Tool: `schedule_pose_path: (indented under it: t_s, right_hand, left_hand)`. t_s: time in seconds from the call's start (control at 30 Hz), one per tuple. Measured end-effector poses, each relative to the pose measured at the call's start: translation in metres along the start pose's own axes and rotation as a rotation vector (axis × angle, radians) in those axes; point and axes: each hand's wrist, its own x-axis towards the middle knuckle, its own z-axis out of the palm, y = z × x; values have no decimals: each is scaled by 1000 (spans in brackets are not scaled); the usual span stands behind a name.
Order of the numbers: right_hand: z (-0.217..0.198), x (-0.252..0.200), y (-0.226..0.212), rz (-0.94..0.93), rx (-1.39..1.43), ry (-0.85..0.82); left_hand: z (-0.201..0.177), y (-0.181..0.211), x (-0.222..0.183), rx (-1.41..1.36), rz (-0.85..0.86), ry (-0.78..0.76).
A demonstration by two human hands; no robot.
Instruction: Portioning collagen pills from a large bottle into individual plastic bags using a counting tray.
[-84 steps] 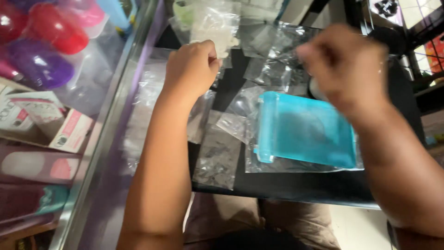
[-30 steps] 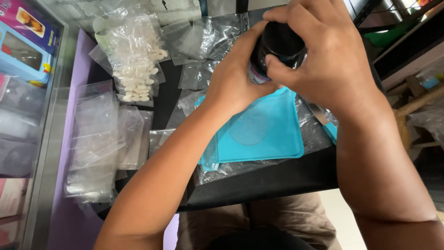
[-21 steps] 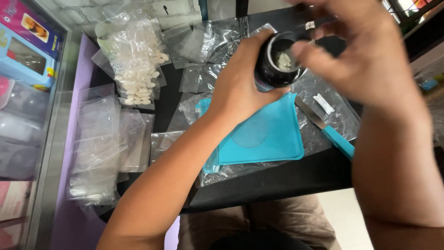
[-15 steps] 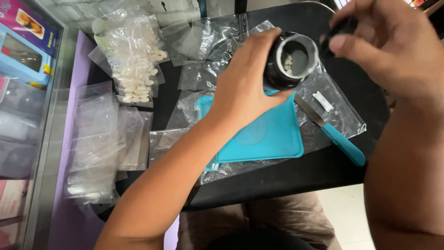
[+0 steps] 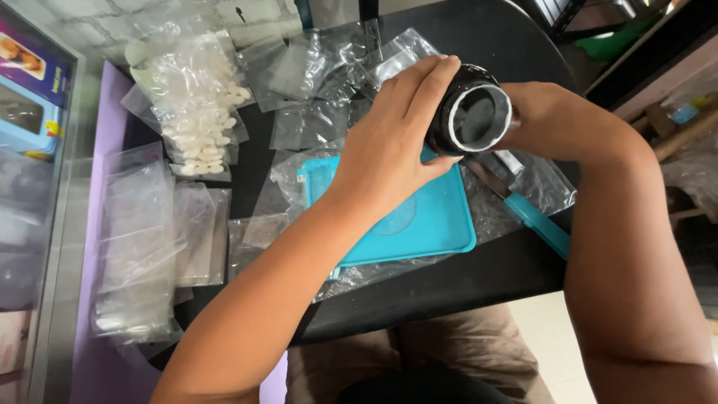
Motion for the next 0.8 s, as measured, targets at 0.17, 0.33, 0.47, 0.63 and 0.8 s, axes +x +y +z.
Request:
schedule_pose_path:
  t_s: [0.17,0.33,0.47,0.63,0.8]
  right_hand:
    - [1,-1,11,-179,113,147]
    - [4,5,6,-116,820,104]
    - [17,16,-13,-134,982,-108]
    - [38,34,-14,-161,1270,-226]
    - [44,36,-20,-156,1167,-188]
  left_hand:
    - [-1,-1,0,28,32,10]
    - [-2,-6,1,3,-21,16]
    - [-9,-18,-2,-34,2,-10]
    - [-36,-20,-1,-246,92,-93]
    - [-31,-53,-15,-495,7,-257]
